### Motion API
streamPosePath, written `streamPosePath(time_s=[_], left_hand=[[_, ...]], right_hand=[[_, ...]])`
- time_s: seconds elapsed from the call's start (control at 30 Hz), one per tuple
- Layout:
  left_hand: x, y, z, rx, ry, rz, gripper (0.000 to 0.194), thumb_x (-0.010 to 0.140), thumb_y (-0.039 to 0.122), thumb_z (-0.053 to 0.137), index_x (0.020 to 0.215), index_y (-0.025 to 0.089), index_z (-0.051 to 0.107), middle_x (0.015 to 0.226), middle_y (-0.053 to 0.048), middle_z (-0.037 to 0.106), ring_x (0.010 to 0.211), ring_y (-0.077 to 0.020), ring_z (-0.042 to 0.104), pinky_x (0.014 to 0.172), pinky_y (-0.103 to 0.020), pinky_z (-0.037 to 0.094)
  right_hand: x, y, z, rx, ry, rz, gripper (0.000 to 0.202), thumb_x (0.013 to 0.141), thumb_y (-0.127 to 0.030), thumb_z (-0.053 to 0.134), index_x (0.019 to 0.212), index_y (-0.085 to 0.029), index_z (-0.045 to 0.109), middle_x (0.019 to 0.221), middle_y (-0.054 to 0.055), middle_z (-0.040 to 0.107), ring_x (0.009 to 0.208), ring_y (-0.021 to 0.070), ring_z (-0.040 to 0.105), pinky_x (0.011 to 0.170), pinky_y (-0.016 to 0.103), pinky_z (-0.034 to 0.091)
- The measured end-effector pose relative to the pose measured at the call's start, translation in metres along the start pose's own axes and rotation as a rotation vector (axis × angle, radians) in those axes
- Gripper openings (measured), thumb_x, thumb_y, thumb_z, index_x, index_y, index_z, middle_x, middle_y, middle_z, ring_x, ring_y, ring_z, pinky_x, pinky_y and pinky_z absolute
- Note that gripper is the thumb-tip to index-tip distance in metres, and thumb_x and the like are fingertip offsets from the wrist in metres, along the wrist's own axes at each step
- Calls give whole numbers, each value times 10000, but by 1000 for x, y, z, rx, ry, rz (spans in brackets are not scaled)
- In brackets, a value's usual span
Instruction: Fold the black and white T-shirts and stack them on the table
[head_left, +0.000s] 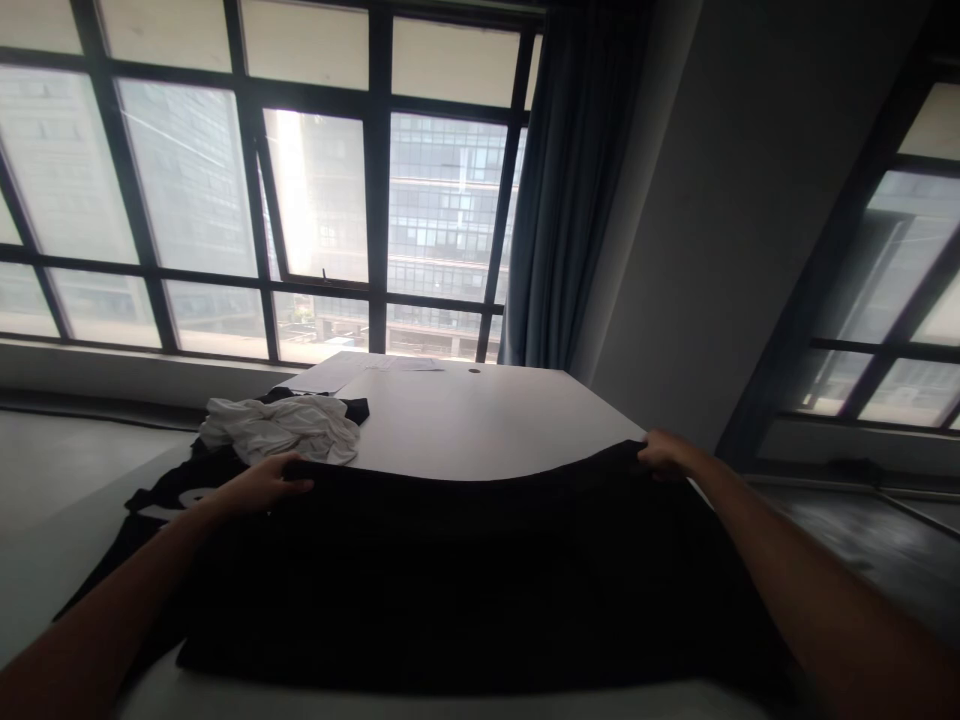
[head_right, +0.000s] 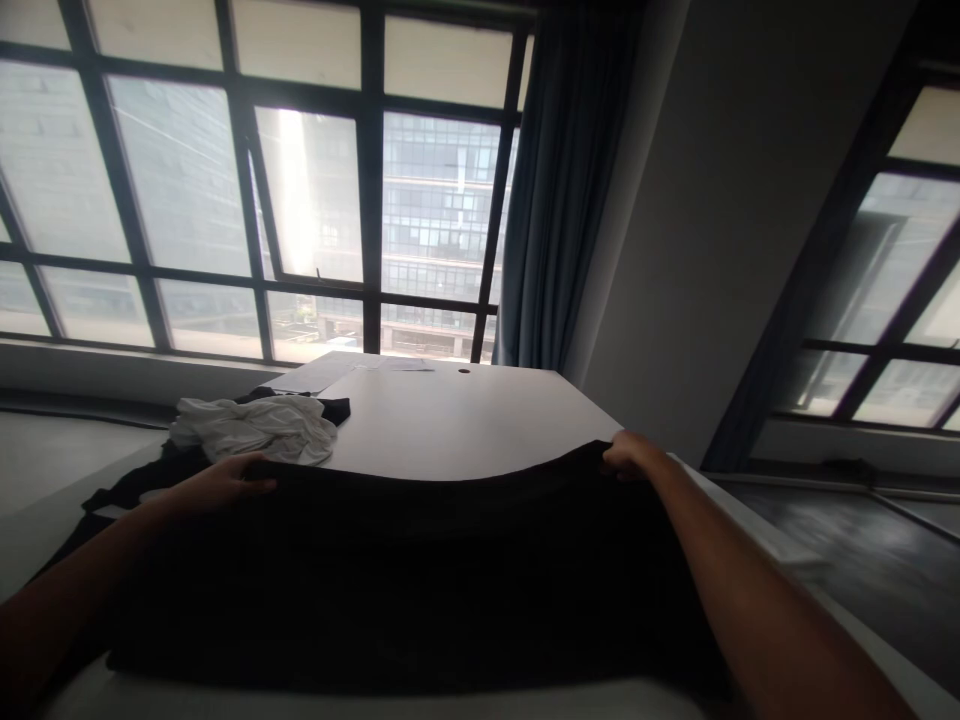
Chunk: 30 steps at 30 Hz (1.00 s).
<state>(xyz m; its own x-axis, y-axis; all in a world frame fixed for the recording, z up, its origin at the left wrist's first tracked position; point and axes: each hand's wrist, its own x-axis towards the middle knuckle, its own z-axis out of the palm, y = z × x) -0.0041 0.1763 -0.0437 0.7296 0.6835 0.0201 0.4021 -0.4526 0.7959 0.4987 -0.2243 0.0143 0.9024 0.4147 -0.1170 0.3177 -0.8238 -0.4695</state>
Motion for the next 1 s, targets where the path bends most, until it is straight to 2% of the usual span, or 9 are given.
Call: streamPosePath(time_s=[0.13,0.23,0.37,0.43,0.5,0.6,0.7,0.87,1.0], left_hand=[[-5,1,-6,-40,42,-19,588,496,588,812,865,171,622,709,-22,673,706,-276,684,563,-335,547],[-10,-1,-10,-81,32,-128,596,511,551,812,917,167,604,708,-17,644,668,-267,673,479,-306,517],[-14,-5,-15,-77,30,-261,706,469,470,834,1053,154,594,911,-84,673,804,-311,689,518,-318,559],[-14,-8,-16,-23,22,-307,762,465,444,832,1129,157,590,1021,-120,673,823,-317,690,505,-308,556],[-12,-11,-16,34,10,-315,792,504,439,810,1213,174,577,1148,-150,654,815,-303,694,489,-292,547],[-8,-15,-13,128,-17,-293,753,591,446,747,1270,175,568,1207,-167,643,786,-274,695,485,-277,539],[-6,-15,-11,234,-57,-269,649,641,398,694,1236,156,606,1152,-160,670,754,-258,689,502,-278,536],[-14,-4,-9,291,-99,-243,606,622,288,673,1214,172,613,1106,-134,694,778,-246,698,539,-266,544],[-33,18,-6,165,-243,-293,835,586,280,714,1388,194,498,926,-93,733,653,-253,713,509,-302,563]], right_hand=[[35,-67,-24,-60,158,-143,155,686,-144,735,827,-152,672,716,141,652,711,287,661,668,425,525],[55,-137,-23,-24,327,-420,420,726,-203,730,1134,-153,644,1086,234,649,1037,370,631,889,506,489],[42,-221,20,-103,423,-489,769,838,-232,623,1509,-104,269,1561,257,254,1392,394,359,1068,506,370],[19,-240,53,-141,337,-553,706,871,-247,596,1500,-103,309,1560,239,280,1370,376,392,1061,479,378],[-11,-240,87,-266,139,-697,564,899,-246,549,1426,-70,449,1481,243,414,1290,376,479,1017,479,412],[-63,-214,127,-336,-104,-799,458,726,-136,705,1179,-202,695,1230,92,660,1089,282,634,903,347,497],[-109,-179,154,-361,-396,-998,601,661,-85,723,1226,-284,681,1329,43,607,1103,247,634,865,298,521],[-145,-144,182,-274,-143,-1186,401,850,-36,508,1142,-223,708,1247,78,642,1082,217,628,940,352,489],[-148,-131,180,-229,-83,-1219,347,836,11,484,1001,-185,719,1089,66,691,963,178,650,869,296,498]])
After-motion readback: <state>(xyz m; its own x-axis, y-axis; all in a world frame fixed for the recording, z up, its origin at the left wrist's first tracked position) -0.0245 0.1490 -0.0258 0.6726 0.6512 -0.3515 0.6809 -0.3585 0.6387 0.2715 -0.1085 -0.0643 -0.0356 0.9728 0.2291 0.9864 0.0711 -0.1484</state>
